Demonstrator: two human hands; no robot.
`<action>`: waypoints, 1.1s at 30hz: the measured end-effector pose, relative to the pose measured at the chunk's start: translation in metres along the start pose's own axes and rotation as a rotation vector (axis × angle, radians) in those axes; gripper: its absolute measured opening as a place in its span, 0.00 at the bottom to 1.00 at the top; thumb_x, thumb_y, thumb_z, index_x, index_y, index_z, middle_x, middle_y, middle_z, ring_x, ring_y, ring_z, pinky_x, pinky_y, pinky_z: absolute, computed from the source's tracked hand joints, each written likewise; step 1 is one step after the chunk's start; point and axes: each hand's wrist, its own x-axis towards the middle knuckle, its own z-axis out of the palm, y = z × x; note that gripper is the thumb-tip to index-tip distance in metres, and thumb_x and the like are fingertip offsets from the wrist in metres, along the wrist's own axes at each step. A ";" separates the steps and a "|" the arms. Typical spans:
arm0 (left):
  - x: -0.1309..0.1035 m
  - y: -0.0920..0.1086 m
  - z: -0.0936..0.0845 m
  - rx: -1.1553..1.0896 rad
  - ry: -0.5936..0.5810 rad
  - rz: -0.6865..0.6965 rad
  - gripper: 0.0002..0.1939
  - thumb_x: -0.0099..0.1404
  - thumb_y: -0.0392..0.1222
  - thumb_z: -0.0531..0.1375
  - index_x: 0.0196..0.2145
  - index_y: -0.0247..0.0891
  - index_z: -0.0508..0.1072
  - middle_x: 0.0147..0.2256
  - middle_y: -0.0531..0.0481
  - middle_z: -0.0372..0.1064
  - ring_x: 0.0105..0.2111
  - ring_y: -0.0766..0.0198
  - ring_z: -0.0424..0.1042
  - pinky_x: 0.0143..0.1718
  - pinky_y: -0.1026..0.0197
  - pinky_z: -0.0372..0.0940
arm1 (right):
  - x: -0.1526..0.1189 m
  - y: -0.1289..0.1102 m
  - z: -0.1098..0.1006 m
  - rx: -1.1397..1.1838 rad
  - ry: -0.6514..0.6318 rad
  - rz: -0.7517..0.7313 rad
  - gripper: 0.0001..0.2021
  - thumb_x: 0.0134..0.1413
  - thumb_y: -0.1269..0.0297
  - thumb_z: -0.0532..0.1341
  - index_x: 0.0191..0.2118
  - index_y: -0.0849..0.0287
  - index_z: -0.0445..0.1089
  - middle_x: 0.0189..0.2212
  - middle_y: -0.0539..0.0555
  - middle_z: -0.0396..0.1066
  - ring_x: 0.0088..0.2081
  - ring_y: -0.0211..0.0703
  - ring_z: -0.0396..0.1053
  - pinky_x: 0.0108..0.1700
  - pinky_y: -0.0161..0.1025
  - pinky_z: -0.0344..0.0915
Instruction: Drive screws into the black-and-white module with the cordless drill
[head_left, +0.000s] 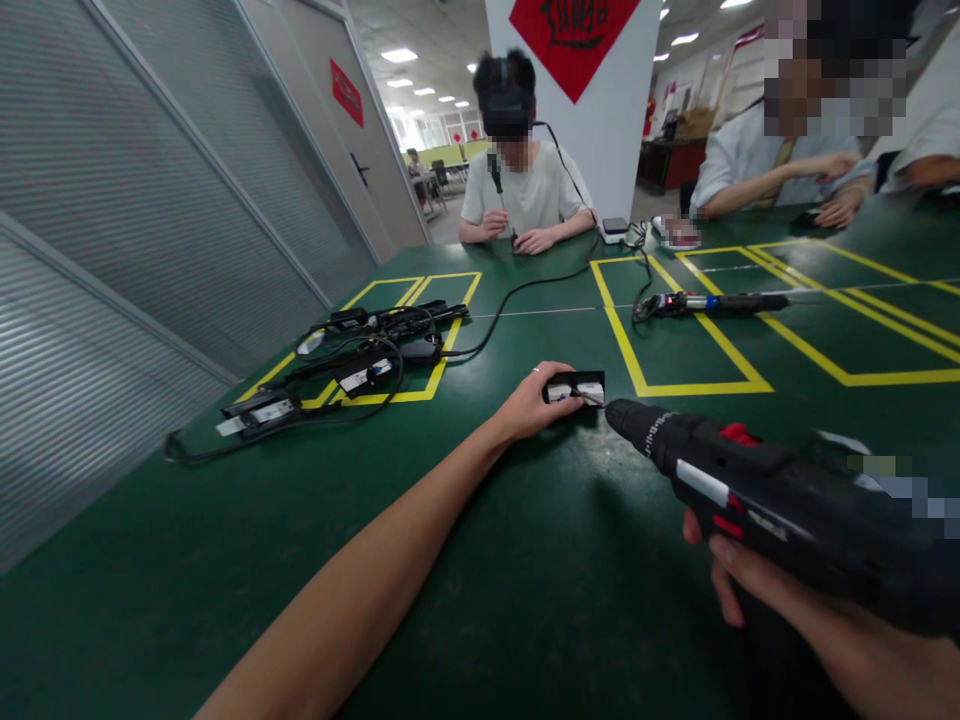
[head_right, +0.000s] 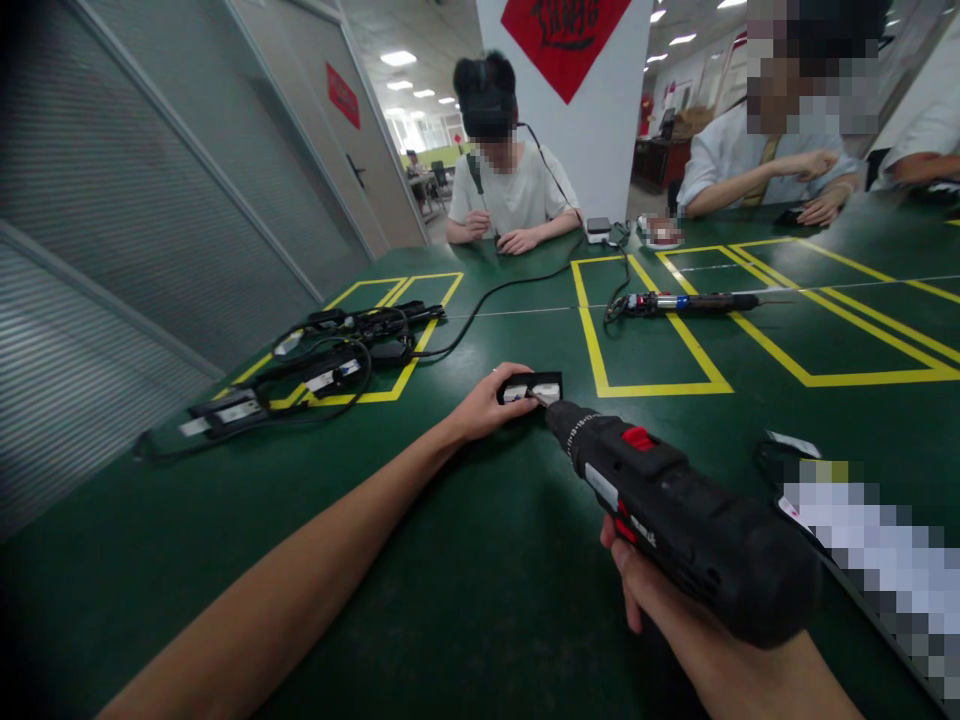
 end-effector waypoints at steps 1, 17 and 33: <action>0.000 0.000 0.000 0.001 -0.006 0.006 0.25 0.56 0.50 0.60 0.50 0.39 0.64 0.46 0.44 0.64 0.45 0.57 0.66 0.48 0.54 0.62 | 0.001 -0.002 0.000 -0.004 0.000 0.003 0.13 0.52 0.52 0.60 0.21 0.48 0.73 0.21 0.49 0.76 0.26 0.47 0.76 0.30 0.40 0.76; 0.004 -0.001 0.000 0.026 -0.005 0.045 0.25 0.55 0.46 0.61 0.50 0.38 0.64 0.47 0.44 0.63 0.47 0.56 0.64 0.51 0.53 0.60 | 0.000 -0.016 -0.001 0.071 -0.111 0.003 0.14 0.54 0.49 0.56 0.28 0.53 0.70 0.18 0.48 0.69 0.26 0.45 0.71 0.41 0.47 0.67; 0.003 -0.001 -0.001 0.019 -0.017 0.032 0.25 0.56 0.45 0.60 0.51 0.38 0.63 0.46 0.44 0.63 0.46 0.57 0.65 0.49 0.54 0.61 | 0.000 0.002 0.007 0.249 -0.151 0.142 0.14 0.57 0.49 0.54 0.33 0.51 0.72 0.19 0.50 0.73 0.25 0.46 0.72 0.35 0.43 0.66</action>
